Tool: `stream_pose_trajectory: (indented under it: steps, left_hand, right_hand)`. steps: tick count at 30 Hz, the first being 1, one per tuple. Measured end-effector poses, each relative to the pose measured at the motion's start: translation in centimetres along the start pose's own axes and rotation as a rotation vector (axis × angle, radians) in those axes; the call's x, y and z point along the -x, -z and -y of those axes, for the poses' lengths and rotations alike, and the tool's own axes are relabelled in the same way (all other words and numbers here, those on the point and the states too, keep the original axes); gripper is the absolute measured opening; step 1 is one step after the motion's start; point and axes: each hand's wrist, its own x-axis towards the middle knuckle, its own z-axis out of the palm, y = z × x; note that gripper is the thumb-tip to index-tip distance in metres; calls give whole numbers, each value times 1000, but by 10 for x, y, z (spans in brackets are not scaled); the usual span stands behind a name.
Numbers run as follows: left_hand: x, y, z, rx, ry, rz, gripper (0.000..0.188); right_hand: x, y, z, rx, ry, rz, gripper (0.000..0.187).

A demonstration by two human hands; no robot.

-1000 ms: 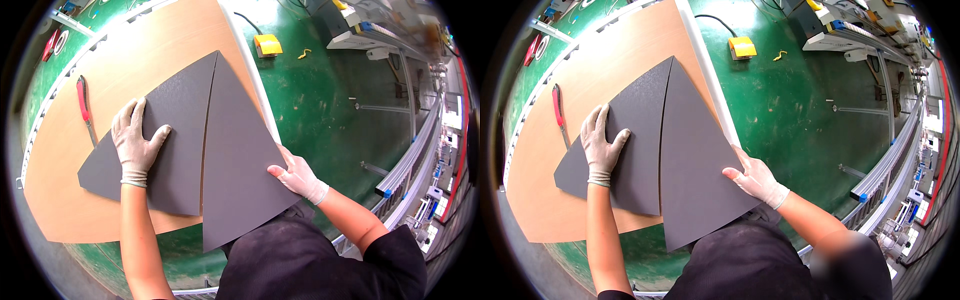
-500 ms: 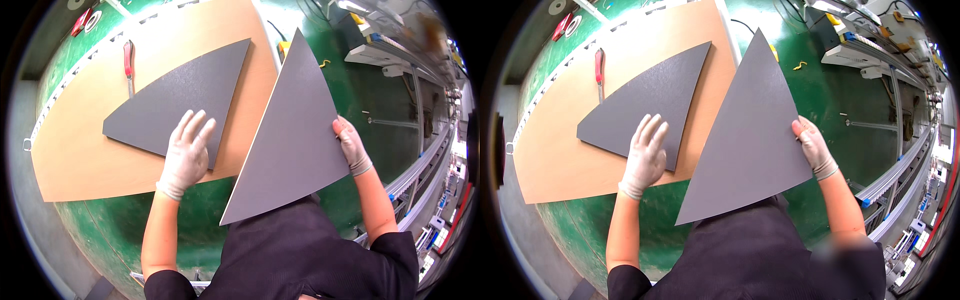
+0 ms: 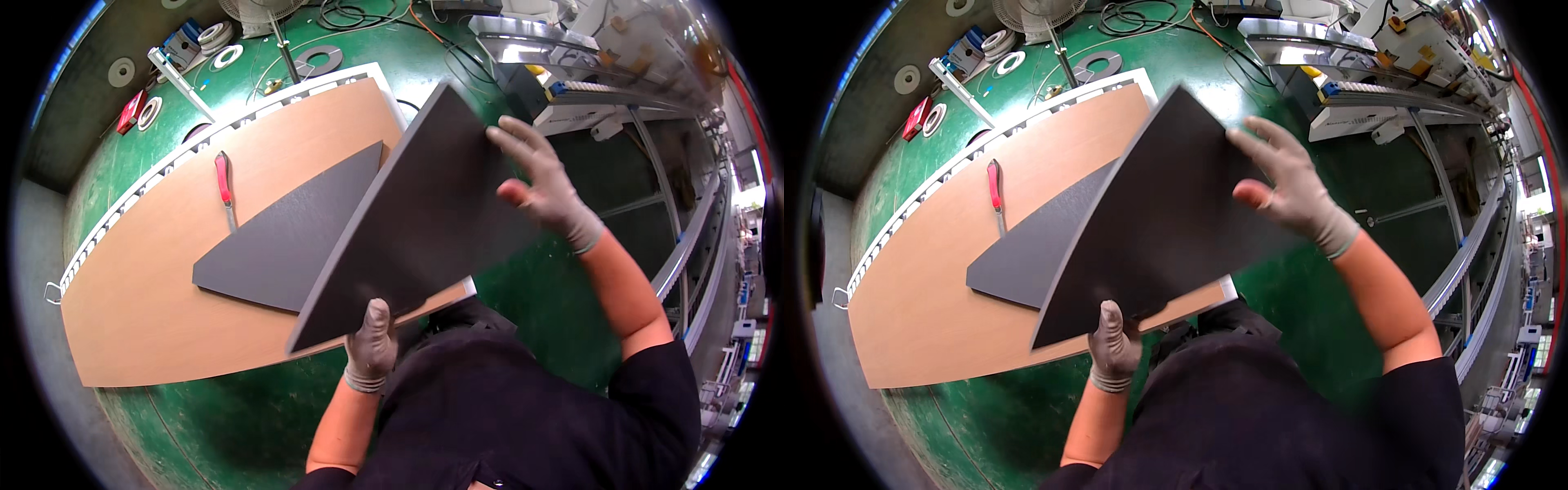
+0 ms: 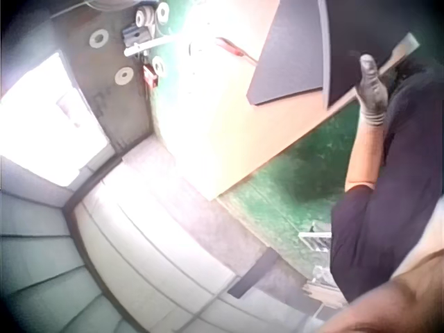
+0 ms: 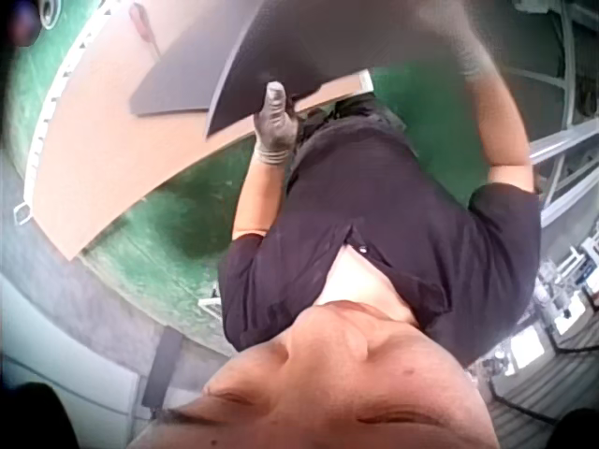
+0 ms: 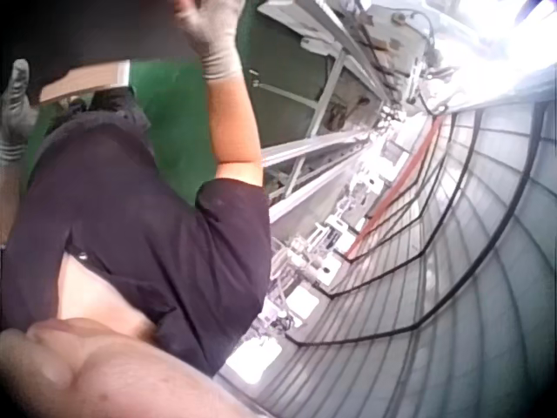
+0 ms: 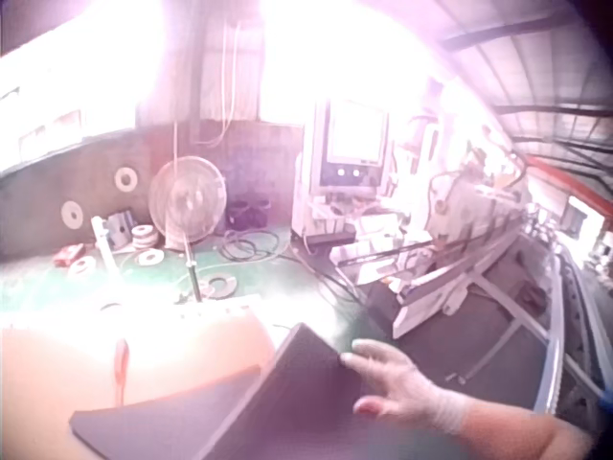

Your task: The person feeds rectangular panels into an industrial machine and then applies yellow tape to a triangular panel on a workbench, trimming the excess tape with a utility knife.

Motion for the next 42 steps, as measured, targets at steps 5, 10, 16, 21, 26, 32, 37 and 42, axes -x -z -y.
stream_pose_trajectory:
  steps: [5, 10, 16, 21, 26, 32, 37, 42]
  left_hand:
    - [-2, -12, 42, 403, 370, -37, 59]
    - [-16, 1, 78, 553, 532, -150, 59]
    - [-9, 11, 73, 164, 775, -150, 56]
    - [-8, 4, 22, -1038, 168, -252, 50]
    - [-36, 44, 41, -2075, 5, -242, 82]
    - [-34, 52, 49, -2150, 9, -231, 74]
    - [-34, 52, 47, -2150, 31, -206, 70]
    - [-35, 51, 49, -2155, 18, -219, 71]
  right_hand:
    - [53, -72, -77, -178, -512, 463, 79]
    - [11, -112, -98, -61, -454, 548, 73]
    - [-49, -138, -125, -94, -409, 710, 73]
    - [-69, -158, -157, -115, -358, 686, 74]
    - [-74, -163, -162, -126, -341, 683, 73]
    - [-84, -152, -147, -97, -373, 741, 73]
    - [-86, -157, -136, -54, -339, 679, 72]
    - [-69, -157, -135, -72, -183, 441, 73]
